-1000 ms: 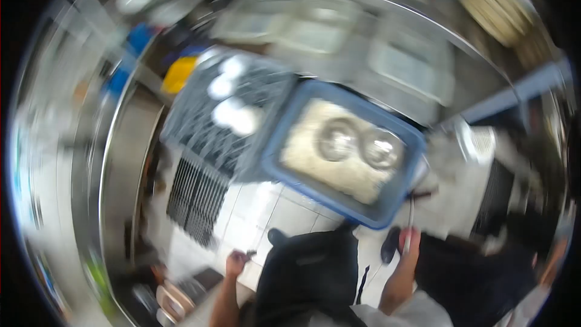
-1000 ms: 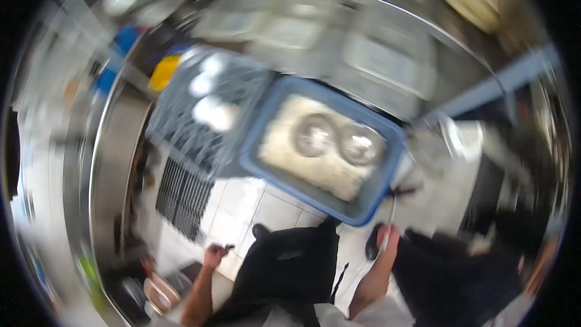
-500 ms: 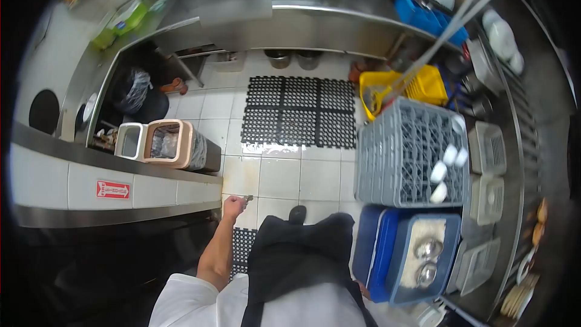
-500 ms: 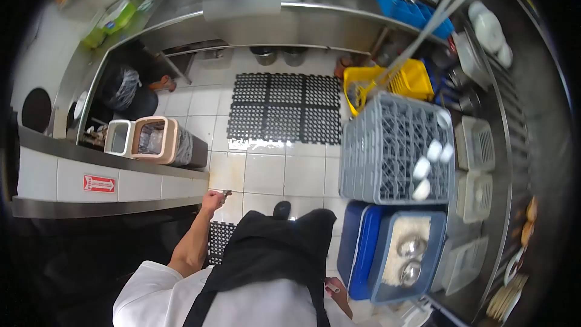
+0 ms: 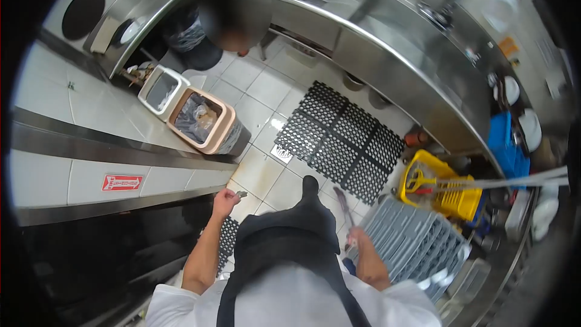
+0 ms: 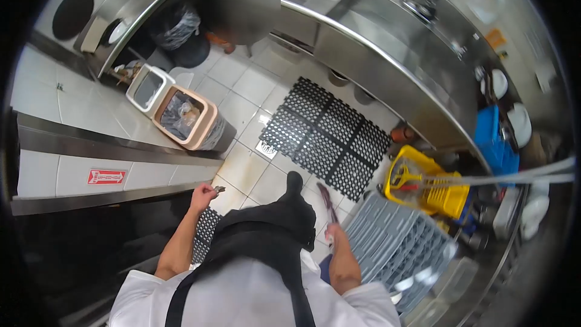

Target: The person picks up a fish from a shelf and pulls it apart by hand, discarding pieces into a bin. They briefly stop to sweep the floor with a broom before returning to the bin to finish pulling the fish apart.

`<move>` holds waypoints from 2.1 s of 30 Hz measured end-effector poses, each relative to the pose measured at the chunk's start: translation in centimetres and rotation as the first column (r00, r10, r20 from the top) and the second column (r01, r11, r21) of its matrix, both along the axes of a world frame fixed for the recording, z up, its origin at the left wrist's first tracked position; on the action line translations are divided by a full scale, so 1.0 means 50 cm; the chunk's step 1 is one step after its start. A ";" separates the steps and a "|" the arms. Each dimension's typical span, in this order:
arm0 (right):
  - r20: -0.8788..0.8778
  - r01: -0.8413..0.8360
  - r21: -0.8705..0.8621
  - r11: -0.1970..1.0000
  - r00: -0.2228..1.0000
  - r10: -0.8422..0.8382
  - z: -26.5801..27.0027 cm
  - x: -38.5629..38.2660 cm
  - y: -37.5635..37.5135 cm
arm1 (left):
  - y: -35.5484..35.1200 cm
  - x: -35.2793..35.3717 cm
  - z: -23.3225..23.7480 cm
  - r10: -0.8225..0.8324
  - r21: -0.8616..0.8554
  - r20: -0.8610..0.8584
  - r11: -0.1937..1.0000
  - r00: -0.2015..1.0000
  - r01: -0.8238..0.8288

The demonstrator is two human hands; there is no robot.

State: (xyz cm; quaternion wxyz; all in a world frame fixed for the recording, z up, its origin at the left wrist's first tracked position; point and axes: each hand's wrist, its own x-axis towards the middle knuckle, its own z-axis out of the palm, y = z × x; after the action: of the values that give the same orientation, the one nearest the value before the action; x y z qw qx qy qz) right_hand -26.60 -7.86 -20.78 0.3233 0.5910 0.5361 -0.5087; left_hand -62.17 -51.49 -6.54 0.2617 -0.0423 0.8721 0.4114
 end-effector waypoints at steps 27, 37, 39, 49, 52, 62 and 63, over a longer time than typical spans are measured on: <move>-0.059 -0.732 0.659 -0.171 -0.278 0.959 -0.260 -1.957 0.004 | 0.096 -0.279 -0.129 0.885 -0.263 0.124 0.465 0.448 -0.845; -0.100 -0.741 0.669 -0.063 -0.173 0.980 -0.460 -2.666 -0.413 | 0.434 -0.260 -0.009 0.943 -0.440 0.316 0.046 -0.107 -0.897; -0.037 -0.931 0.362 -0.038 -0.055 0.998 -0.510 -2.579 -0.375 | 0.453 -0.331 0.015 0.918 -0.438 0.344 -0.028 -0.197 -0.898; -0.246 -0.762 0.648 0.024 -0.180 0.952 -0.273 -2.307 -0.242 | 0.452 -0.508 -0.006 0.894 -0.323 0.374 -0.124 -0.247 -0.938; -0.219 -0.801 0.598 0.007 -0.156 0.963 -0.333 -2.493 -0.461 | 0.436 -0.549 -0.024 0.894 -0.323 0.394 -0.081 -0.212 -0.943; -0.166 -0.987 -0.004 0.161 0.160 0.973 -0.149 -2.095 -0.226 | 0.445 -0.453 -0.036 0.924 -0.209 0.334 -0.122 -0.188 -0.970; -0.129 -0.983 0.170 0.071 0.050 0.990 -0.119 -2.115 -0.210 | 0.457 -0.425 -0.034 0.931 -0.231 0.296 -0.150 -0.216 -0.961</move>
State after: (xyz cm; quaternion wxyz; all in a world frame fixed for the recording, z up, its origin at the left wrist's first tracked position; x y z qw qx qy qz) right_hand -132.32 -18.36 -26.70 0.5135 0.0148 0.8341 -0.2012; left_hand -83.44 -28.66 -8.26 0.0165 -0.7527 0.4469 0.4831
